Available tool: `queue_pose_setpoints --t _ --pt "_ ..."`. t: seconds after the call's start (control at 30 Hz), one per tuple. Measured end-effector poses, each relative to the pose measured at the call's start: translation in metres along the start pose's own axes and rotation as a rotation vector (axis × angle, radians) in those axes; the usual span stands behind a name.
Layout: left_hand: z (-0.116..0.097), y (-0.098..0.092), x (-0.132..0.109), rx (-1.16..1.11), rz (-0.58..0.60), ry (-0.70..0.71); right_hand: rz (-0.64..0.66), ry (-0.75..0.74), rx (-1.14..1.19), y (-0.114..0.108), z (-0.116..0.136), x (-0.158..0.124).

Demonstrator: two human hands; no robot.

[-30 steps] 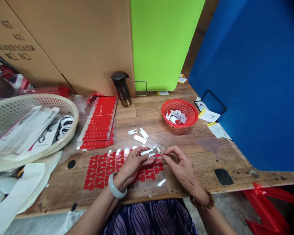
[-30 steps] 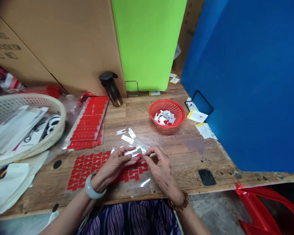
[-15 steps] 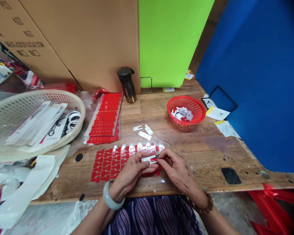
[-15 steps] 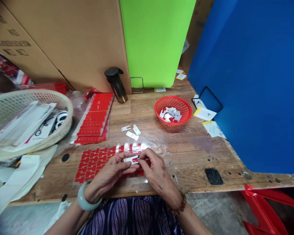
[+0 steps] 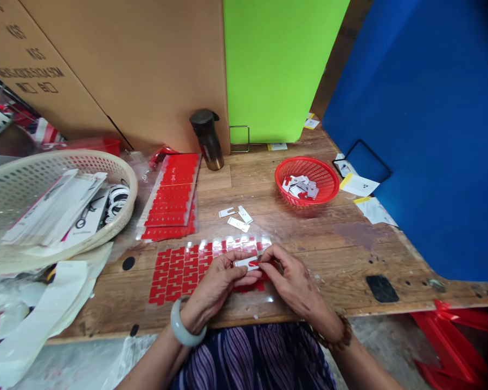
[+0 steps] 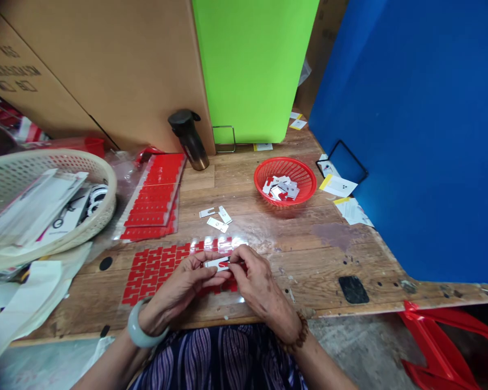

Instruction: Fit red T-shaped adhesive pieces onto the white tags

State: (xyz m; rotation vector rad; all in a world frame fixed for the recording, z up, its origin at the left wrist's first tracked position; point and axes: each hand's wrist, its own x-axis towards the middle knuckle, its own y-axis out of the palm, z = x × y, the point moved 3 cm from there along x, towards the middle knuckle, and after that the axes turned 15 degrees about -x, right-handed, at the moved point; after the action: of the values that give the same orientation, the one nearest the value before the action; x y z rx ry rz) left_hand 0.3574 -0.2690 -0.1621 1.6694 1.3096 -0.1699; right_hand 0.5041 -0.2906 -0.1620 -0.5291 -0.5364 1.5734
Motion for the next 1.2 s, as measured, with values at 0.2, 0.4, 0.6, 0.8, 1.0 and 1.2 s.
queue_pose_setpoints --t 0.2,0.4,0.6,0.8,1.0,1.2 --pt "0.000 0.001 0.001 0.011 -0.006 -0.006 -0.003 0.018 -0.010 -0.001 0.000 0.000" --pt "0.002 -0.001 0.001 0.027 -0.005 0.002 0.002 0.023 -0.007 0.000 0.001 0.000" --pt "0.007 -0.008 0.005 0.100 -0.024 0.109 -0.028 0.016 0.017 0.003 0.000 -0.001" --pt "0.007 -0.012 0.007 0.218 -0.059 0.202 -0.042 0.102 0.094 0.010 0.002 -0.005" --pt "0.004 -0.014 0.003 0.277 -0.076 0.245 -0.141 0.094 0.103 0.013 0.004 -0.008" --pt "0.009 -0.017 0.000 0.140 -0.068 0.166 -0.056 0.146 0.155 0.011 0.005 -0.008"
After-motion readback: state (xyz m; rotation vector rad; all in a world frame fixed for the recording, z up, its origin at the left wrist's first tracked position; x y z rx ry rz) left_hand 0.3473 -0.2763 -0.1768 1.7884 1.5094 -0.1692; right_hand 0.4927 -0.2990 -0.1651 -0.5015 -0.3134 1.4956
